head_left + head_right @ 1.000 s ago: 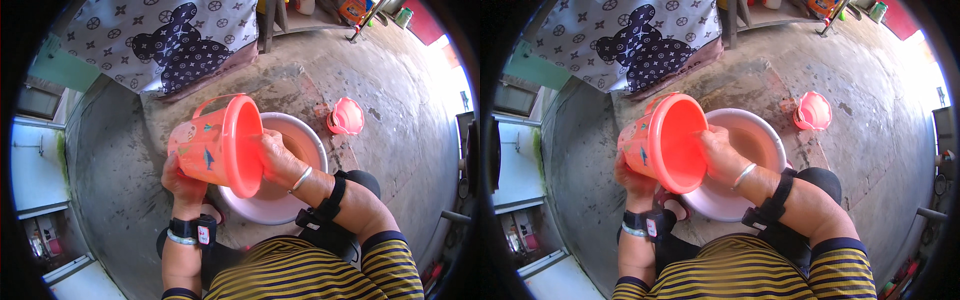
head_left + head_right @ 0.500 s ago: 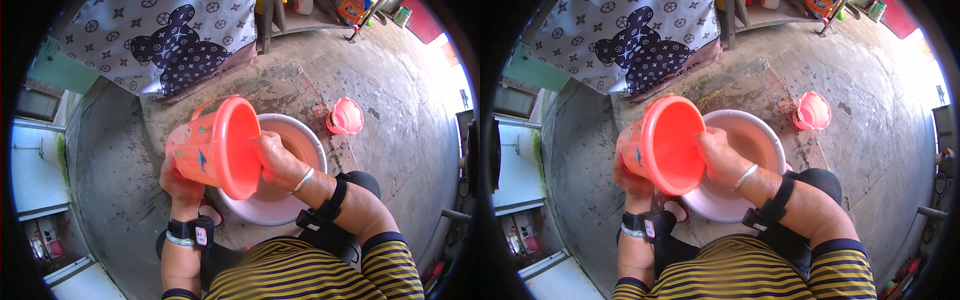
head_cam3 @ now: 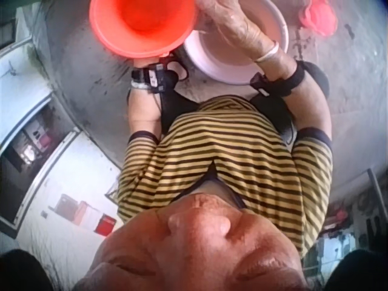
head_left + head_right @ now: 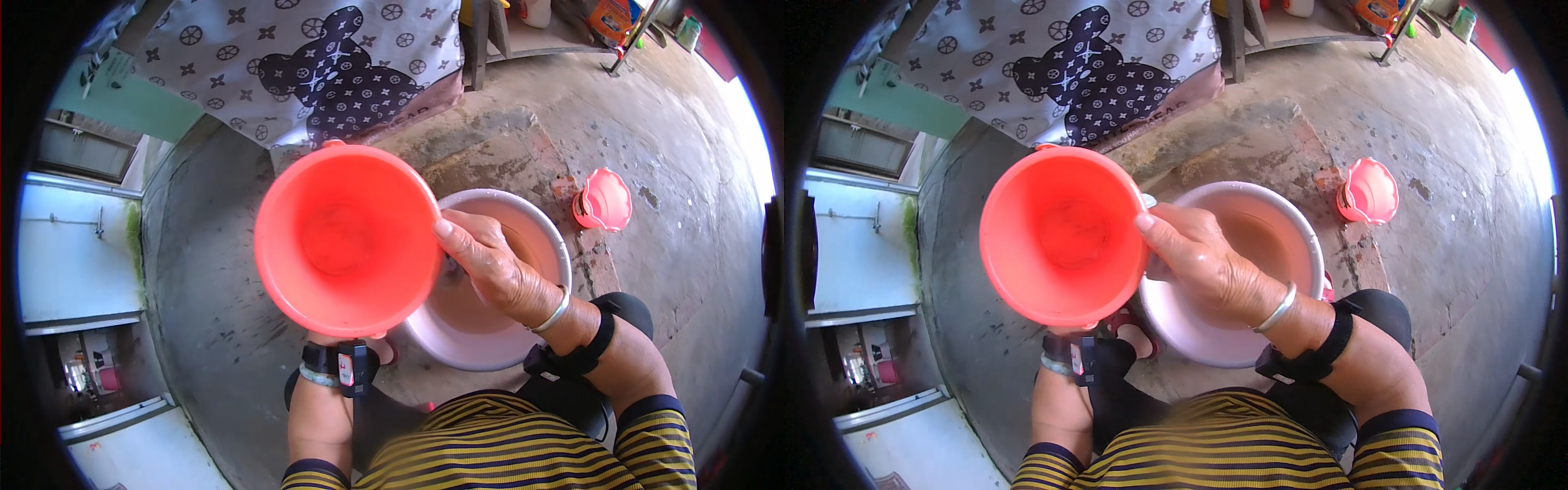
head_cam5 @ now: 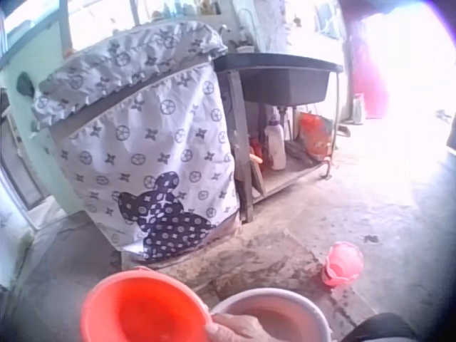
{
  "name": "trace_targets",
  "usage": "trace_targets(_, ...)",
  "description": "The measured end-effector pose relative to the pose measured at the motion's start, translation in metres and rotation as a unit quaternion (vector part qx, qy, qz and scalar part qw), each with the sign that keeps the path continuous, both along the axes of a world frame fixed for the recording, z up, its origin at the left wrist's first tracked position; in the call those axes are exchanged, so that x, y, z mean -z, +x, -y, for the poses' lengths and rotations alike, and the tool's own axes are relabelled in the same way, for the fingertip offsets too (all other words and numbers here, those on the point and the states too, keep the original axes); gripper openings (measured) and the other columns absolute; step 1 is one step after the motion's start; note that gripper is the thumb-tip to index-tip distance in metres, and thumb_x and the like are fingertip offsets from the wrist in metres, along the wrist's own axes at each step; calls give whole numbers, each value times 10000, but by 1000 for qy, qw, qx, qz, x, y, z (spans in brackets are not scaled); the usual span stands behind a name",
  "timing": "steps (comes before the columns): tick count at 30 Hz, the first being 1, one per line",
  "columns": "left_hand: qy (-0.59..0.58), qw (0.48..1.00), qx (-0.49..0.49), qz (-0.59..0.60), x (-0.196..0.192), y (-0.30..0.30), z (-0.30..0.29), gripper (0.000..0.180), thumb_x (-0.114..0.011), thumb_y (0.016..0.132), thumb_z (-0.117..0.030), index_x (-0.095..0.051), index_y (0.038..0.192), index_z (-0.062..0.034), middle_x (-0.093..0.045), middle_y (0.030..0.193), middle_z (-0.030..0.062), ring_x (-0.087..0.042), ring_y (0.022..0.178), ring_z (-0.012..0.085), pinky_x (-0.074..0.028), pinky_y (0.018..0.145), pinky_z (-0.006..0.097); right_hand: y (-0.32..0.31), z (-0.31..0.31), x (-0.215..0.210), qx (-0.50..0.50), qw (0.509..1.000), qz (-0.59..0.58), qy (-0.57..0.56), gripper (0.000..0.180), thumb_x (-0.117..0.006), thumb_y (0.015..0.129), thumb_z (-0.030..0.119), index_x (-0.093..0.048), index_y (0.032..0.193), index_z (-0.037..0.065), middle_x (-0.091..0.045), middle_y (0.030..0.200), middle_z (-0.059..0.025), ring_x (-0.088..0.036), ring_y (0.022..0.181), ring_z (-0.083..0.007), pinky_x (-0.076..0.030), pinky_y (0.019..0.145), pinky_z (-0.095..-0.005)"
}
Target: The person sits on the floor and washes two small plastic buckets using a cloth and water from a larger basin. They scrub the inside and outside of each bucket, rinse them, and pour out the water.
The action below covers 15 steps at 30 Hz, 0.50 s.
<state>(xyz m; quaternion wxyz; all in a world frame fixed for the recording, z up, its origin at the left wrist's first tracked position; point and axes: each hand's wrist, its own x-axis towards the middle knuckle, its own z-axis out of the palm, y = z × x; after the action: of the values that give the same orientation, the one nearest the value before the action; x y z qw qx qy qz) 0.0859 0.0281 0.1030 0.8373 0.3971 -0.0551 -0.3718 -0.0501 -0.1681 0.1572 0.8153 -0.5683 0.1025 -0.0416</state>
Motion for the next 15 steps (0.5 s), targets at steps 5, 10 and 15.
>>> trace_targets(5,-22,1000,-8,-15,0,7,1,590,-390,1060,-463,-516,1413,-7,-599,1374,177,-600,1251,313,-517,1038,498,3,0,8,28,998,-21,-53,468,-508,1049,370,-644,1065,-78,-665,913,-97,-591,868,-147,-498,789,-315)
trace_targets(10,-13,998,-15,-62,4,16,16,624,-383,1066,-504,-477,1459,-29,-570,1421,164,-569,1296,337,-480,1071,521,7,1,27,107,982,-149,38,335,-570,979,208,-669,1095,-90,-699,950,-118,-644,904,-154,-520,802,-310)
trace_targets(15,77,994,13,-70,5,13,18,622,-384,1063,-511,-469,1470,-47,-573,1415,173,-594,1260,365,-517,994,582,2,19,91,45,949,-257,179,297,-606,933,135,-685,1131,-72,-721,998,-133,-702,861,-172,-575,708,-301)
